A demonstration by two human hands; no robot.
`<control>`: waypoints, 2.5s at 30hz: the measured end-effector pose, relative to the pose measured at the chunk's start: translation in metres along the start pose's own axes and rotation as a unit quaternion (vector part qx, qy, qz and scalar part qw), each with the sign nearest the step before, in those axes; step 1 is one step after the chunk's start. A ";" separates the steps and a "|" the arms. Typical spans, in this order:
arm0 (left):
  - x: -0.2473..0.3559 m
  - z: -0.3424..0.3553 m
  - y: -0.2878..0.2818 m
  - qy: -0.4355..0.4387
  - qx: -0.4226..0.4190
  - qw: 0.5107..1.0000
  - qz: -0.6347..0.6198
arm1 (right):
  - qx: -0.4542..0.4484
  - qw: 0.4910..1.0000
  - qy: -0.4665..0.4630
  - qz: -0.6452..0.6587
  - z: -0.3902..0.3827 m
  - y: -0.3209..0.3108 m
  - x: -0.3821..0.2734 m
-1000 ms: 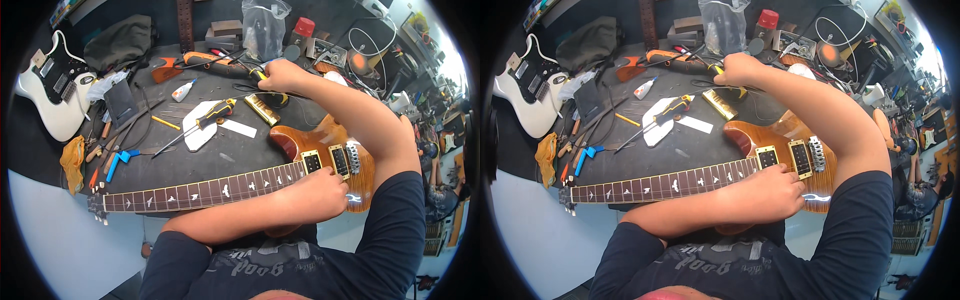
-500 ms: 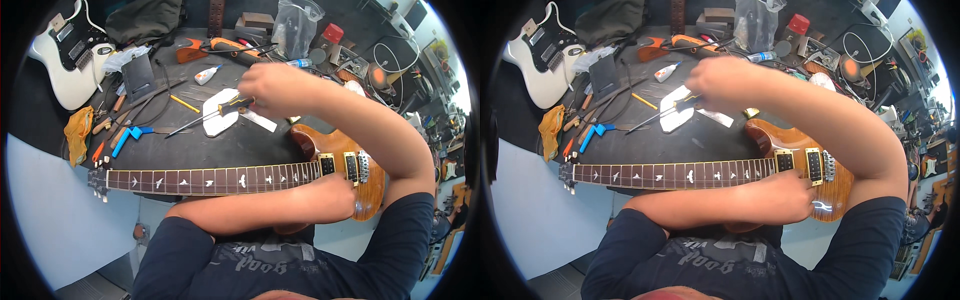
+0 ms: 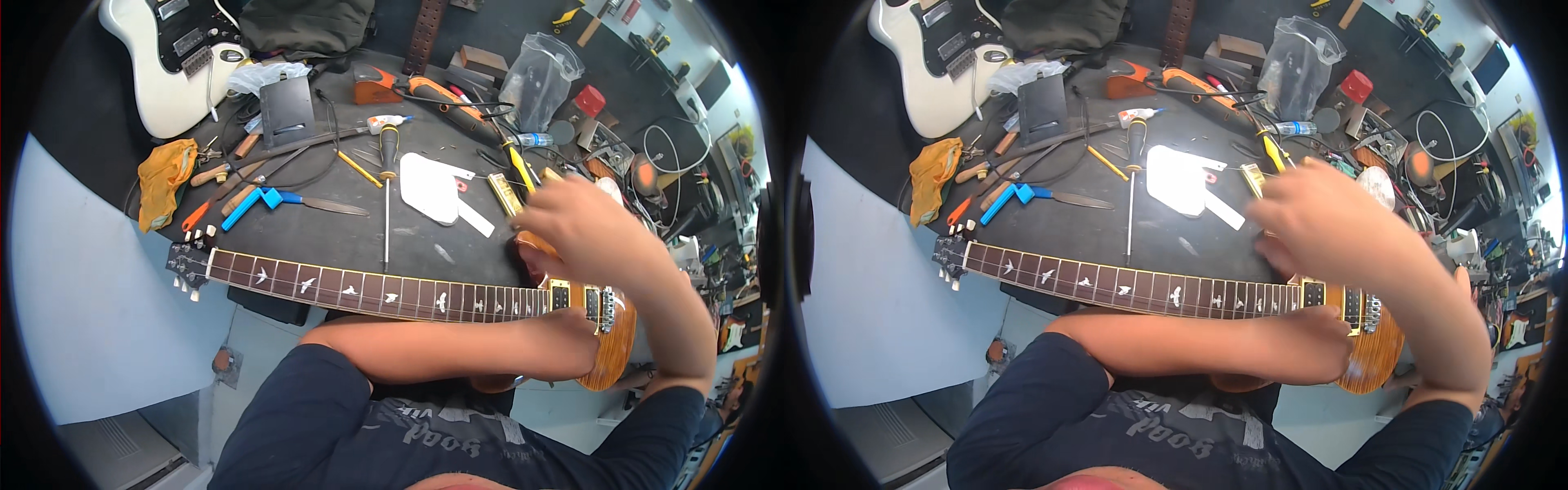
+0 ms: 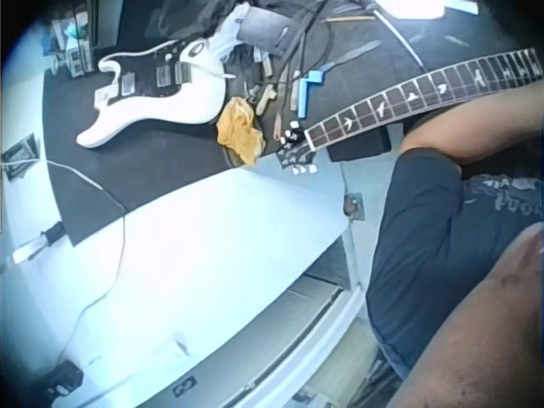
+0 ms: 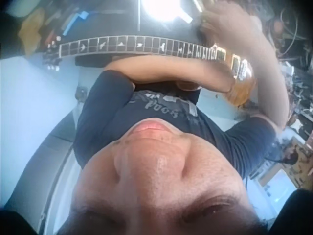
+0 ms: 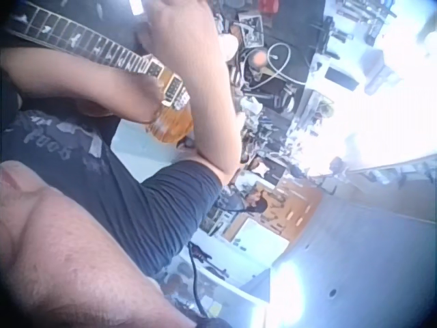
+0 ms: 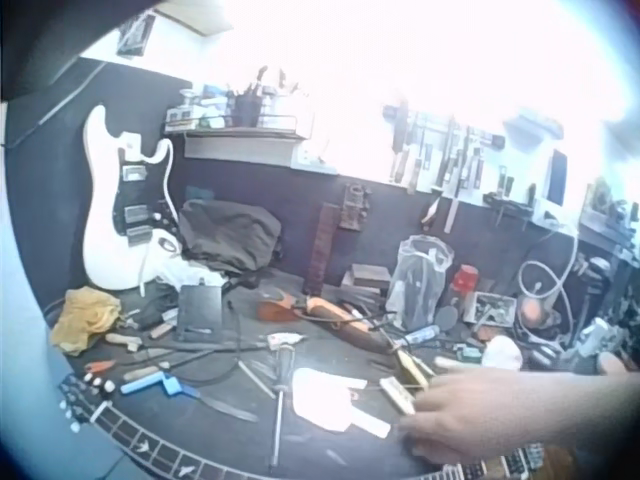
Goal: The person installs strings on an electric guitar, threading them along the fretboard into the headstock tuning pegs, and tightens a peg using a string winder.
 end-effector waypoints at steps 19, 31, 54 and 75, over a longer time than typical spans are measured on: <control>0.006 -0.006 -0.012 -0.020 0.010 0.994 -0.104 | 0.327 0.925 -0.010 0.193 -0.061 -0.052 -0.168; 0.028 -0.164 -0.079 -0.129 0.214 0.967 0.041 | 0.470 0.854 0.102 0.198 -0.067 0.034 -0.122; -0.036 -0.222 -0.044 -0.295 0.232 0.864 0.336 | 0.529 0.836 0.145 -0.017 -0.037 0.090 -0.125; -0.032 -0.207 -0.039 -0.311 0.244 0.854 0.339 | 0.525 0.833 0.173 0.006 -0.042 0.097 -0.117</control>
Point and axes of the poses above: each hand's wrist, its own z-axis towards the middle knuckle, its own y-axis out of the palm, x = y × z, the point moved 8 cm from there along z, towards the middle knuckle, and after that the axes turned 11 degrees about -y, right-handed, at the moved point
